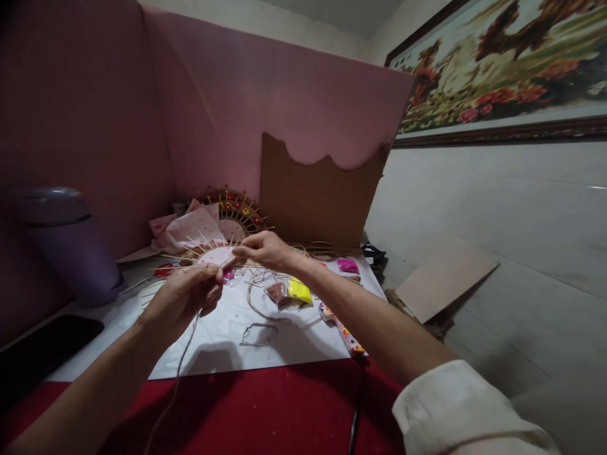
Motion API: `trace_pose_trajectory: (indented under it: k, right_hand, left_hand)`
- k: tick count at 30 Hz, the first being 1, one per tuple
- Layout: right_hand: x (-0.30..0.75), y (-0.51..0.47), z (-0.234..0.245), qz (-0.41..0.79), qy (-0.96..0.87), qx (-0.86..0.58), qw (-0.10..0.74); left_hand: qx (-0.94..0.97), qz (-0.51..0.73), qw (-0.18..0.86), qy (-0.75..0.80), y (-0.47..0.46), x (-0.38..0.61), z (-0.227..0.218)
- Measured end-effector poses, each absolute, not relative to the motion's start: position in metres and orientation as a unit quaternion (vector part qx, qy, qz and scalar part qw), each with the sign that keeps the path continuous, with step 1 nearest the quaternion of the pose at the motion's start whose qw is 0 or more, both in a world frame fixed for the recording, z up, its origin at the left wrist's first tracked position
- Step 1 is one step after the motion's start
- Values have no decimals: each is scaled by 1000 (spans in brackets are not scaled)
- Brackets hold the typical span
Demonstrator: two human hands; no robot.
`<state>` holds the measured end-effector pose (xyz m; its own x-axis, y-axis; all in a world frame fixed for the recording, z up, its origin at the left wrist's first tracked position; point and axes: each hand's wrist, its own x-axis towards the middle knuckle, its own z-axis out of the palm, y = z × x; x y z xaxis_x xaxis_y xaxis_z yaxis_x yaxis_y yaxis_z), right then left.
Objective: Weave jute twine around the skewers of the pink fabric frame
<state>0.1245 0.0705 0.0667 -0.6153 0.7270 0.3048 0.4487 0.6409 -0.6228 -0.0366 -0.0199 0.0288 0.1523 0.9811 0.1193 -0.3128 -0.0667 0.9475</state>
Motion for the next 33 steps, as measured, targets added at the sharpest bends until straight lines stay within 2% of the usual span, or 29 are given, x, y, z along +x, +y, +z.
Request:
trace_pose_trajectory:
  k: [3, 5, 8, 11, 14, 17, 20, 24, 29, 33]
  right_hand:
    - [143, 90, 70, 111, -795, -487, 343]
    - [158, 102, 72, 62, -754, -541, 368]
    - [172, 111, 74, 16, -708, -592, 385]
    - [166, 102, 72, 0, -726, -576, 376]
    - [143, 77, 67, 44, -809, -470, 352]
    - [123, 55, 63, 256, -887, -273, 269]
    - [117, 51, 61, 320, -882, -226, 262]
    - [127, 67, 62, 258, -867, -272, 327]
    - [149, 90, 65, 94, -806, -451, 372]
    - [172, 108, 68, 31, -747, -530, 400]
  left_hand:
    - [478, 555, 588, 342, -20, -37, 29]
    - [477, 559, 586, 341, -21, -37, 29]
    - [479, 555, 588, 340, -21, -37, 30]
    - [481, 553, 591, 336, -22, -37, 30]
    - [484, 557, 585, 336, -23, -37, 30]
    - [486, 559, 579, 341, -22, -37, 29]
    - [483, 557, 582, 343, -20, -38, 27]
    - [484, 553, 587, 340, -19, -38, 28]
    - [476, 561, 587, 337, -21, -37, 29]
    - [474, 558, 592, 337, -21, -38, 29]
